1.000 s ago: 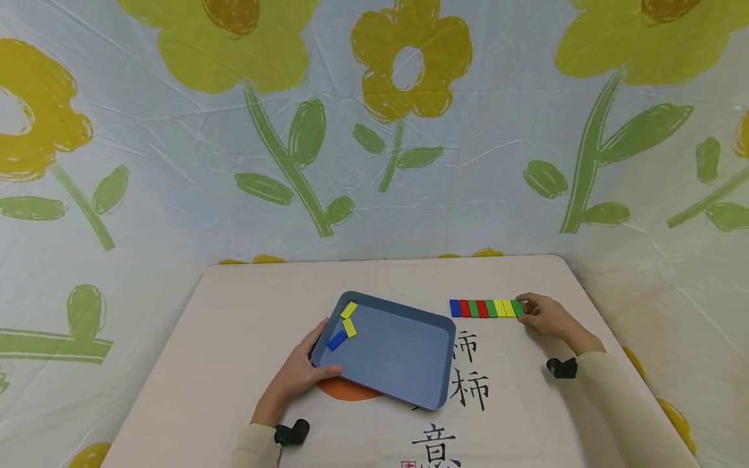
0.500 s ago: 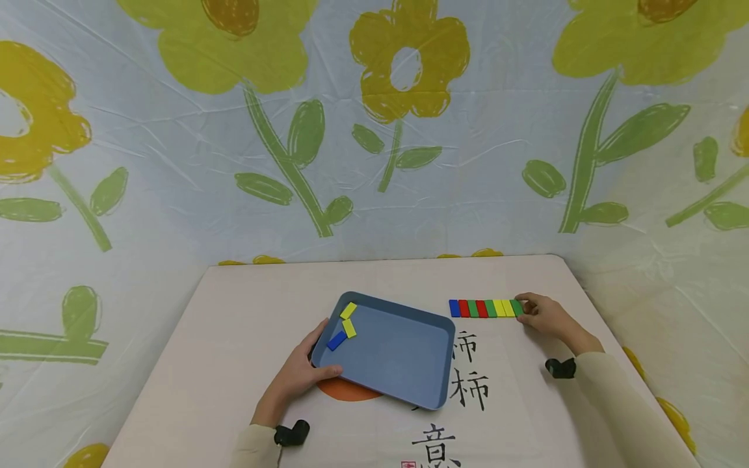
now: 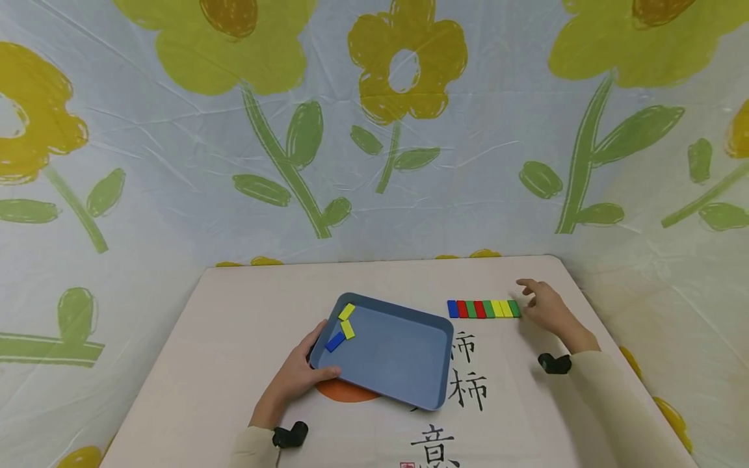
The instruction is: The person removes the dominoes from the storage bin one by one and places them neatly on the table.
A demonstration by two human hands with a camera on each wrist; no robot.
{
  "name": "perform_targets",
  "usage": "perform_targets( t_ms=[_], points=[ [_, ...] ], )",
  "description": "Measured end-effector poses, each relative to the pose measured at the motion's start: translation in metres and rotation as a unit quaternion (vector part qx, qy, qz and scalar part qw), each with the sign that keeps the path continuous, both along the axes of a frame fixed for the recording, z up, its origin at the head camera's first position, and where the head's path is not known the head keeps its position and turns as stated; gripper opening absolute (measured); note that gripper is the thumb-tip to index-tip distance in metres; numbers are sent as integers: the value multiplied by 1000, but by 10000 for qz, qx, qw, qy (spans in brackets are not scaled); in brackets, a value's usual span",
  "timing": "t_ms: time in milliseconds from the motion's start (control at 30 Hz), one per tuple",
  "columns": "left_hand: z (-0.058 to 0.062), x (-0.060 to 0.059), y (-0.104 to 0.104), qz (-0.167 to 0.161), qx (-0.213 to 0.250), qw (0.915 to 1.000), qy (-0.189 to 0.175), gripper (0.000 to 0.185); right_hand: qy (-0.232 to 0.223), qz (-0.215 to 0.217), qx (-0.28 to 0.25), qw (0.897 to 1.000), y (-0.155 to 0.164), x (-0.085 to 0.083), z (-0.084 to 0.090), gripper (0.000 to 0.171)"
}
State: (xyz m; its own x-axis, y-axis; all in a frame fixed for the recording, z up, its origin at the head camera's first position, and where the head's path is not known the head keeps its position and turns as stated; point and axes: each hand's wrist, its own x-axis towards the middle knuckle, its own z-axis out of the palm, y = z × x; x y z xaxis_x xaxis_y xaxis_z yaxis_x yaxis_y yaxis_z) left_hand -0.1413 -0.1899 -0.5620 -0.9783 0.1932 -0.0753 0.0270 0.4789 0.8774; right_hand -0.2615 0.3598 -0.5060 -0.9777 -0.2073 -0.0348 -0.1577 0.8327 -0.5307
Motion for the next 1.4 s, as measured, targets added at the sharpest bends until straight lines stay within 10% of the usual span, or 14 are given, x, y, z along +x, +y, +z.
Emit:
perform_targets(
  t_ms=[667,1400],
  points=[
    [1,-2,0,-12,-50,10000,-16,106,502,1427,-580,9868,-162,19,34,59],
    [1,-2,0,0,-59,10000,32,104,-95,2691,-291,9626,-300,20,-20,53]
  ],
)
